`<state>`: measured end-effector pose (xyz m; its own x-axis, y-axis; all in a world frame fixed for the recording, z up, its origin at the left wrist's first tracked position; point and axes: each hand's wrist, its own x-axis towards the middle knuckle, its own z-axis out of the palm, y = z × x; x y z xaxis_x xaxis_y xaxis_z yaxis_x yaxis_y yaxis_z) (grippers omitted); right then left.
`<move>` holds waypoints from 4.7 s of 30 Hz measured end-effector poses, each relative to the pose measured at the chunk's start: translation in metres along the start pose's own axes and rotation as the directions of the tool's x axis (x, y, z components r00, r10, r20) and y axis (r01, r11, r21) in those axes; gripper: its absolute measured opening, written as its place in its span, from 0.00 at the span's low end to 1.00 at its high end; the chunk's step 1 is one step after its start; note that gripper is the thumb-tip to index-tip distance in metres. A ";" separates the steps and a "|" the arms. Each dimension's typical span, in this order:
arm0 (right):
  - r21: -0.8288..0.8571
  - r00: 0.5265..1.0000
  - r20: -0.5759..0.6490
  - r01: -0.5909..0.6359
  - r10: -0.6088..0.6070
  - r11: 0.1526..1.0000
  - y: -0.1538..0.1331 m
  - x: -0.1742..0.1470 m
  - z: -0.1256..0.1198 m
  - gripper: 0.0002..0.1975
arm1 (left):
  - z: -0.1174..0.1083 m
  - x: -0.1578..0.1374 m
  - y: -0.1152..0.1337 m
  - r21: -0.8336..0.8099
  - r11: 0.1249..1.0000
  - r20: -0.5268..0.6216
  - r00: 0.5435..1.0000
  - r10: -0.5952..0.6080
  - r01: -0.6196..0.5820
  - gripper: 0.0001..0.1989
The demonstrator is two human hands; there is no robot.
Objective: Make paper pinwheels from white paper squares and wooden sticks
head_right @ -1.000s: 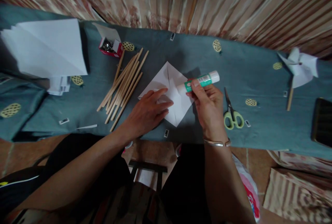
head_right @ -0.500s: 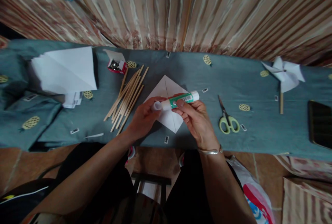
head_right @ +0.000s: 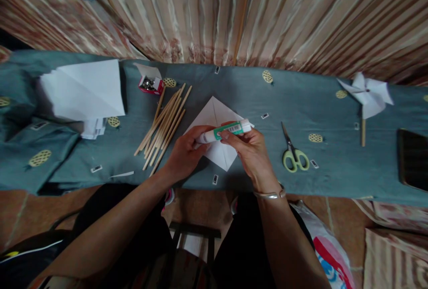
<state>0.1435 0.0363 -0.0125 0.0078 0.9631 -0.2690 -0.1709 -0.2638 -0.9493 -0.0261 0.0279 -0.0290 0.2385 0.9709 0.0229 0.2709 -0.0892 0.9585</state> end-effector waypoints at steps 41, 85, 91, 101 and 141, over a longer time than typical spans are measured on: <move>-0.307 0.988 0.042 0.157 -0.151 0.939 -0.007 -0.024 0.007 0.13 | -0.117 -0.014 -0.019 0.374 0.919 -0.482 0.873 0.073 0.129 0.16; -0.769 0.890 0.406 0.456 -0.207 0.449 0.003 -0.031 -0.052 0.18 | -0.008 -0.022 -0.014 0.606 0.578 0.288 0.828 0.481 -0.546 0.08; -0.639 0.926 0.244 0.376 -0.287 0.671 0.017 -0.027 -0.037 0.07 | -0.003 -0.018 -0.013 0.559 0.659 0.214 0.856 0.471 -0.503 0.07; -0.649 0.913 0.129 0.373 -0.387 0.663 0.026 -0.015 -0.017 0.02 | -0.003 -0.018 -0.013 0.513 0.716 0.140 0.869 0.475 -0.474 0.12; -0.819 0.865 0.199 0.405 -0.461 0.406 0.021 -0.014 -0.008 0.07 | -0.004 -0.012 -0.017 0.535 0.730 0.148 0.898 0.415 -0.425 0.09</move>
<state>0.1473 0.0171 -0.0305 -0.1107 0.9652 0.2370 0.7409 0.2391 -0.6276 -0.0370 0.0190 -0.0443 0.4645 0.8018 0.3760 0.5951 -0.5970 0.5379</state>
